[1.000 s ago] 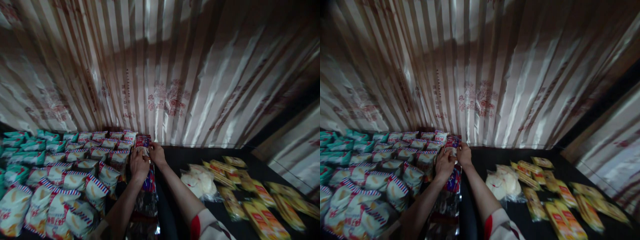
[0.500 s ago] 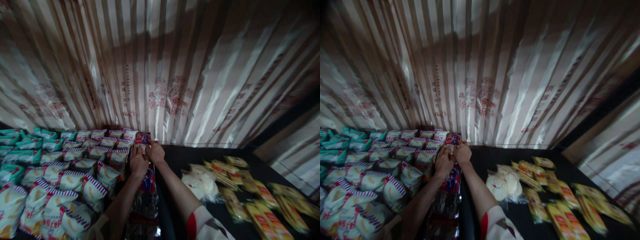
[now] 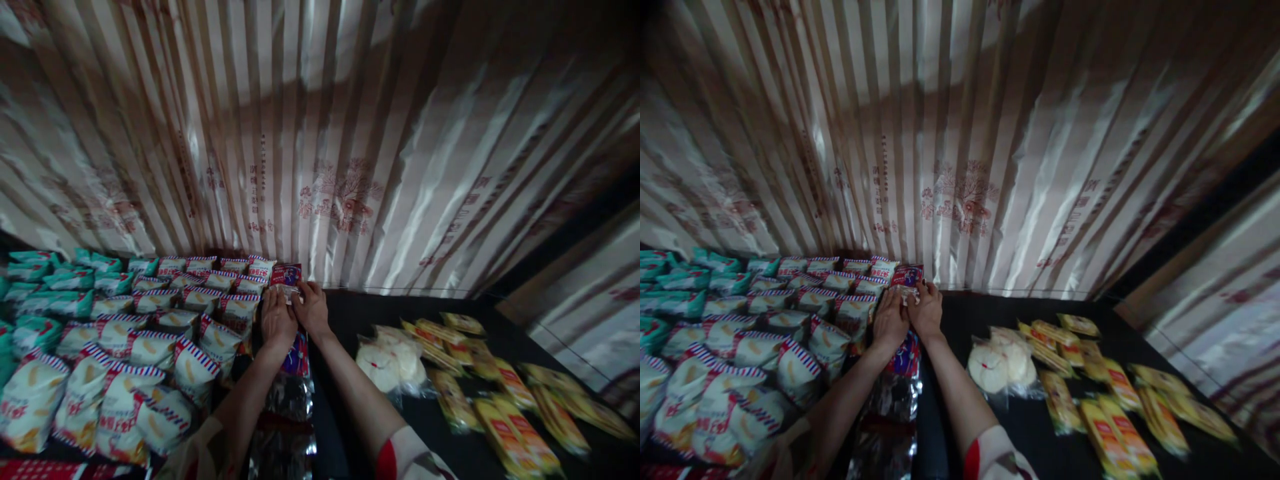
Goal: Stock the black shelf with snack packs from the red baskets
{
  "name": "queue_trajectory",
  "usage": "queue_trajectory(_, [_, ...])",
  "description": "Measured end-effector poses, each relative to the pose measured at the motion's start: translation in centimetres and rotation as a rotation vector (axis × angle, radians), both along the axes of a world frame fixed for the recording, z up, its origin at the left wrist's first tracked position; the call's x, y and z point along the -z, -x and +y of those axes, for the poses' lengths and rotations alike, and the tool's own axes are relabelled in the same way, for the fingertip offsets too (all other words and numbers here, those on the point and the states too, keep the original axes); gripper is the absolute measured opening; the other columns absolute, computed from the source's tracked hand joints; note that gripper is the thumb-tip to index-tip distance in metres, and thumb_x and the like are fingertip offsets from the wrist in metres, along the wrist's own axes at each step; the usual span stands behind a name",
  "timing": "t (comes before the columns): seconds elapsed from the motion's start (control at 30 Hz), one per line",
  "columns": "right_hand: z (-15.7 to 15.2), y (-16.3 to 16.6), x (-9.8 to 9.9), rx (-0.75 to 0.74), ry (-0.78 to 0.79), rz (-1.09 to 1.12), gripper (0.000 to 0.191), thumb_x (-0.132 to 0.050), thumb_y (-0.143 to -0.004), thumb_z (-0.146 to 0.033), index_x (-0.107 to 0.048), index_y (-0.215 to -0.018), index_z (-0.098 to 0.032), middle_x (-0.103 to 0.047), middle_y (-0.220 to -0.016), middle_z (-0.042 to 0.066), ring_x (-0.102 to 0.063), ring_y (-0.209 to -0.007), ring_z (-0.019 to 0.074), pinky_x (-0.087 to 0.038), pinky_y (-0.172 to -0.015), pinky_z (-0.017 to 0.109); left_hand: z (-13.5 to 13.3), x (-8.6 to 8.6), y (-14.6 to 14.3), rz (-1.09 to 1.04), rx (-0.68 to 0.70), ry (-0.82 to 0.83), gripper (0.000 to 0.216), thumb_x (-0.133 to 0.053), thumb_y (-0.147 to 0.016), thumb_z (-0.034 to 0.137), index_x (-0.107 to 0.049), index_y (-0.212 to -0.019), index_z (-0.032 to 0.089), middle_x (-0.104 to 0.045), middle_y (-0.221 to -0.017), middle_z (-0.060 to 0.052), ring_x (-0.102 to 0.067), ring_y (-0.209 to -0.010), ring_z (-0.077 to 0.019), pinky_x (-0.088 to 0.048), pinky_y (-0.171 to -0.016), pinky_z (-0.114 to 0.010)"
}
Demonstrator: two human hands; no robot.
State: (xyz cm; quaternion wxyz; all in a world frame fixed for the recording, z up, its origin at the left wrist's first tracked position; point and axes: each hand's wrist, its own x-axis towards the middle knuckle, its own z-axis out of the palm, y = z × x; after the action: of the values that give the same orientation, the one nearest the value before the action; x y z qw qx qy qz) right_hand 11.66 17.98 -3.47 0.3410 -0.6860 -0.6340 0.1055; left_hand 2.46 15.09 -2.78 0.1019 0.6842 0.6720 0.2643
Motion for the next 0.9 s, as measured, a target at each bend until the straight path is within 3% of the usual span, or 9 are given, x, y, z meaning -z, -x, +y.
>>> queue_trajectory(0.2, [-4.1, -0.2, 0.2, -0.009, -0.15, 0.054, 0.032, -0.046, -0.082, -0.023, -0.065, -0.105, -0.013, -0.055, -0.118, 0.014, -0.049, -0.112, 0.0243, -0.039, -0.095, 0.037, -3.9, 0.0, -0.3, -0.067, 0.041, -0.15, 0.037, -0.04, -0.08, 0.01, -0.062, -0.109, 0.008, -0.053, -0.129, -0.015, -0.039, -0.128, -0.0281, -0.032, -0.108, -0.044])
queue_trajectory(0.4, [-9.9, 0.0, 0.0, -0.052, -0.196, 0.117, 0.032, -0.043, -0.079, -0.022, -0.066, -0.099, -0.014, -0.059, -0.111, 0.014, -0.053, -0.105, 0.0234, -0.042, -0.093, 0.039, -9.1, 0.2, -0.1, -0.172, 0.114, -0.253, 0.036, -0.038, -0.079, 0.006, -0.062, -0.106, 0.013, -0.062, -0.115, -0.012, -0.051, -0.117, -0.0233, -0.041, -0.102, -0.042])
queue_trajectory(0.73, [-21.9, 2.5, 1.1, -0.17, -0.158, 0.258, 0.036, -0.035, -0.081, -0.018, -0.063, -0.102, -0.013, -0.064, -0.103, 0.012, -0.058, -0.097, 0.0195, -0.045, -0.09, 0.037, -20.6, 1.6, 2.9, -0.256, 0.258, -0.228, 0.032, -0.04, -0.082, 0.01, -0.06, -0.106, 0.015, -0.065, -0.107, -0.01, -0.058, -0.105, -0.0204, -0.047, -0.096, -0.04])
queue_trajectory(0.9, [-28.6, 4.4, 2.3, -0.256, -0.181, 0.259, 0.034, -0.036, -0.083, -0.015, -0.064, -0.102, -0.018, -0.066, -0.101, 0.008, -0.057, -0.097, 0.0186, -0.045, -0.089, 0.037, -27.0, 3.5, 5.6, -0.312, 0.347, -0.311, 0.034, -0.034, -0.084, 0.01, -0.059, -0.108, 0.013, -0.063, -0.108, -0.011, -0.055, -0.105, -0.0198, -0.047, -0.095, -0.038])
